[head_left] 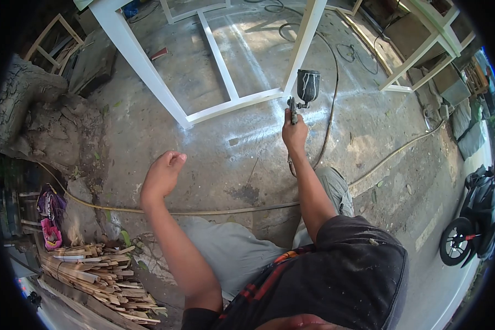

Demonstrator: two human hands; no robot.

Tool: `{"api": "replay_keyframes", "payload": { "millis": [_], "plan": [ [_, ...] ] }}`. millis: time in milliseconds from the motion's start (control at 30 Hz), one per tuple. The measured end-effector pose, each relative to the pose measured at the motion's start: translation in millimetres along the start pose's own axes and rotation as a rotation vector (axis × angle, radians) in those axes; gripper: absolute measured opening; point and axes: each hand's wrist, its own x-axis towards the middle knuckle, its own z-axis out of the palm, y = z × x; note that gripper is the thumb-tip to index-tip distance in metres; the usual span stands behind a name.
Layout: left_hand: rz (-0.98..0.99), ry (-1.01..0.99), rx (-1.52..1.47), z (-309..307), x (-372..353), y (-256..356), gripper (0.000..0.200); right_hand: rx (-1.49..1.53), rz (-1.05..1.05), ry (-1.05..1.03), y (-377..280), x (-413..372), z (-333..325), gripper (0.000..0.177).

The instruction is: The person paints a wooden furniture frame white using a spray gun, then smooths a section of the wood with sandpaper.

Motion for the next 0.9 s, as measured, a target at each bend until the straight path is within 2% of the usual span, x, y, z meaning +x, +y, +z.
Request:
{"api": "replay_keyframes", "payload": {
  "millis": [300,433,567,700,900],
  "plan": [
    [0.015,0.002,-0.021,-0.1,12.2,-9.5,0.046,0.227,-0.144,0.163,-147.0,71.6,-67.6,0.048],
    [0.012,-0.008,-0.031,1.7,20.7,-17.5,0.046,0.177,-0.190,0.208,-202.5,91.9,-108.5,0.055],
    [-0.002,-0.022,-0.041,1.7,24.1,-18.2,0.046,0.217,-0.256,0.252,-245.2,105.5,-142.5,0.052],
    [-0.018,-0.015,-0.060,0.7,24.7,-20.9,0.047,0.207,-0.326,0.315,-263.5,115.7,-153.6,0.051],
    [-0.011,-0.015,-0.062,2.4,29.0,-30.1,0.048,0.091,-0.275,0.255,-251.7,127.1,-140.2,0.058]
  ]
}}
